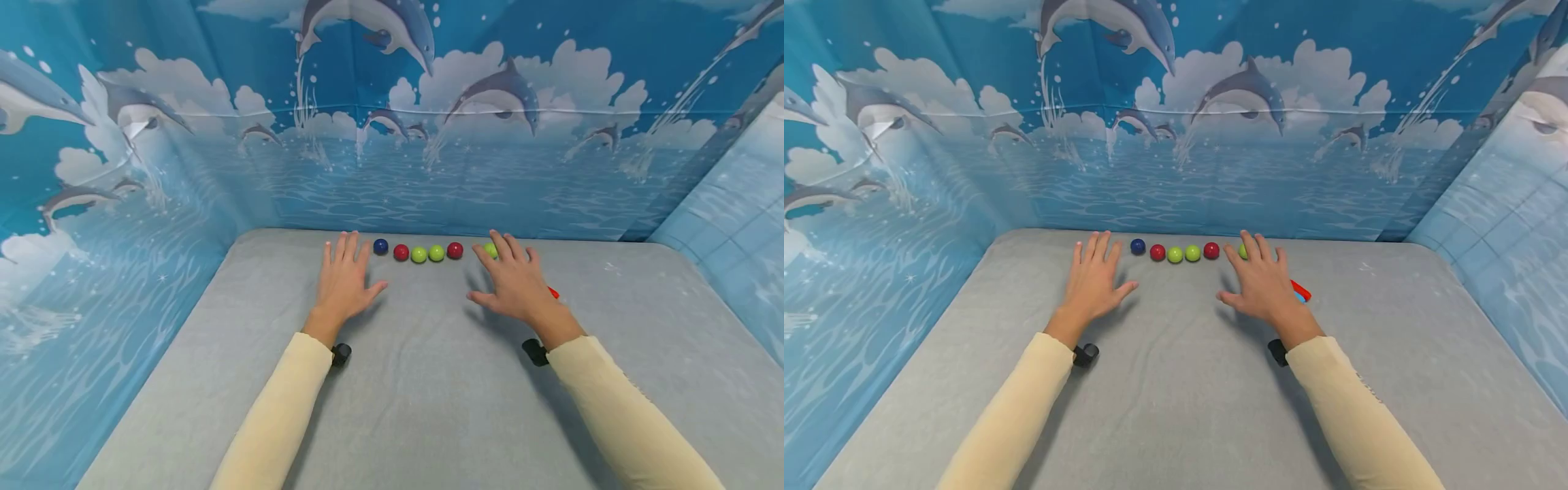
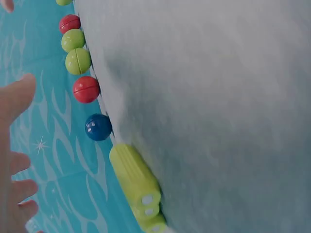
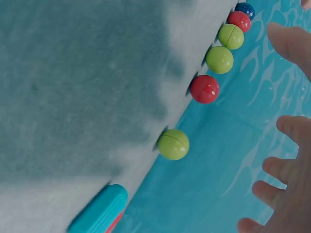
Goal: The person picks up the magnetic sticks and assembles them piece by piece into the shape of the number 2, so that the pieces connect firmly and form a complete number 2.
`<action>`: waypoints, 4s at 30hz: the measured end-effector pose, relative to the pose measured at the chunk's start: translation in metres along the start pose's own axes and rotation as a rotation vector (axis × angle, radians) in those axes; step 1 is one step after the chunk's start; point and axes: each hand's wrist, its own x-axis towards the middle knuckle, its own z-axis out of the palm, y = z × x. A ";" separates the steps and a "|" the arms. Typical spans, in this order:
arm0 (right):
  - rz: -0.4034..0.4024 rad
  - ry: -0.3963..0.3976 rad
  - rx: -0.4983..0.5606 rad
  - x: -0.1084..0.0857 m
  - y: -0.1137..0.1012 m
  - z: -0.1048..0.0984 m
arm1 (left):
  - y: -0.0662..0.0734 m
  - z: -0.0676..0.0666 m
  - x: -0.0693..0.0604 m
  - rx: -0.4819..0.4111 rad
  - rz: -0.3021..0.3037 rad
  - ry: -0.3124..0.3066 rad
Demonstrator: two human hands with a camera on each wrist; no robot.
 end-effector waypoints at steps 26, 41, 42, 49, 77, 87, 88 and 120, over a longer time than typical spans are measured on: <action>-0.050 -0.049 0.332 -0.052 0.068 -0.003 | -0.040 -0.009 -0.033 -0.121 0.127 -0.004; -0.020 -0.113 0.310 -0.047 0.068 -0.005 | -0.020 -0.003 -0.023 -0.123 0.042 -0.182; -0.024 -0.119 0.306 -0.047 0.068 -0.005 | -0.018 -0.003 -0.023 -0.116 0.041 -0.201; -0.028 -0.128 0.297 -0.039 0.072 -0.004 | -0.009 -0.001 -0.019 -0.116 0.025 -0.241; -0.043 -0.120 0.369 -0.006 0.028 0.021 | 0.060 0.009 0.026 -0.545 0.070 -0.279; -0.022 -0.161 0.372 0.003 0.033 0.024 | 0.069 0.026 0.035 -0.519 -0.007 -0.243; -0.013 -0.164 0.371 0.006 0.035 0.024 | 0.070 0.027 0.035 -0.510 -0.018 -0.244; 0.290 -0.270 0.571 0.062 0.064 0.036 | 0.077 0.035 0.033 -0.670 -0.102 -0.283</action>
